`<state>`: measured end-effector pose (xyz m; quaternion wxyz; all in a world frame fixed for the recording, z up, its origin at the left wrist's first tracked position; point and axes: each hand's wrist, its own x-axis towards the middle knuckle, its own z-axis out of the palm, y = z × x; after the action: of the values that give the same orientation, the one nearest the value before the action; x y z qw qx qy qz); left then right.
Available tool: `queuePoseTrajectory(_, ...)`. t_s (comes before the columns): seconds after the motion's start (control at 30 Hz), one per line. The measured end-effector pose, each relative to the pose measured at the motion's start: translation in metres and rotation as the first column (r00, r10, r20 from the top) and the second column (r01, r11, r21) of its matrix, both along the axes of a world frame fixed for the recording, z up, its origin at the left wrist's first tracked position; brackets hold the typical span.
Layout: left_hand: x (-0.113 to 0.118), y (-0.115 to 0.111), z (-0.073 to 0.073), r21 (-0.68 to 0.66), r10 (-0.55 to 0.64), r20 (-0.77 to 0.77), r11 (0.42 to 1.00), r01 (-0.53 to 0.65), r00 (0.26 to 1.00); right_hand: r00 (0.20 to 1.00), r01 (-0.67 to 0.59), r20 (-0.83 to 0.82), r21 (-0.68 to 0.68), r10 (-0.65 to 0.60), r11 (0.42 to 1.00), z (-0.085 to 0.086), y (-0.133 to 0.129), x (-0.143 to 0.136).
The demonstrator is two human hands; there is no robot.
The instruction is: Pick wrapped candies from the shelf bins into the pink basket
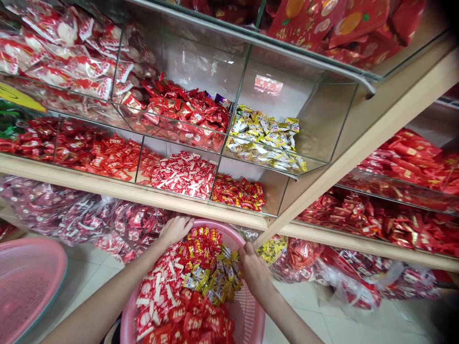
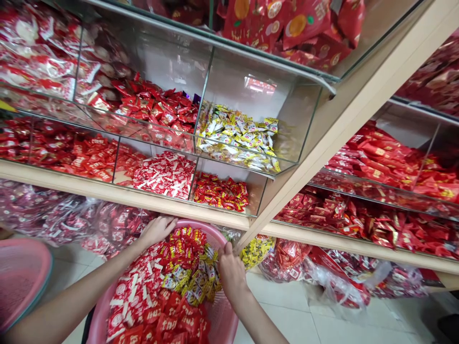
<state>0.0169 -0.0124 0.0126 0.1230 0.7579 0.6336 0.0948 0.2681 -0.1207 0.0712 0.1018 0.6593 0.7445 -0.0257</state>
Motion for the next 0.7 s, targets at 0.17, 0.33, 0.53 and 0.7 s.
queuePoseTrajectory(0.17, 0.000, 0.000, 0.001, 0.004, -0.014, -0.005, 1.000, 0.014, 1.000, 0.993, -0.028, 0.114, 0.071, 0.020, 0.997, -0.013, 0.000, -0.006)
queuePoseTrajectory(0.33, 0.000, -0.001, 0.002, 0.005, -0.021, -0.016, 1.000, 0.021, 1.000, 0.986, -0.076, 0.158, 0.152, 0.052, 0.985, -0.030, -0.002, -0.012)
queuePoseTrajectory(0.53, -0.001, -0.001, 0.001, 0.007, -0.030, -0.021, 1.000, 0.030, 0.999, 0.986, -0.093, 0.151, 0.144, 0.071, 0.985, -0.028, -0.006, -0.009)
queuePoseTrajectory(0.7, -0.001, 0.000, 0.000, 0.004, -0.028, -0.017, 1.000, 0.028, 0.999, 0.981, -0.114, 0.174, 0.167, 0.085, 0.979, -0.025, -0.009, -0.004)
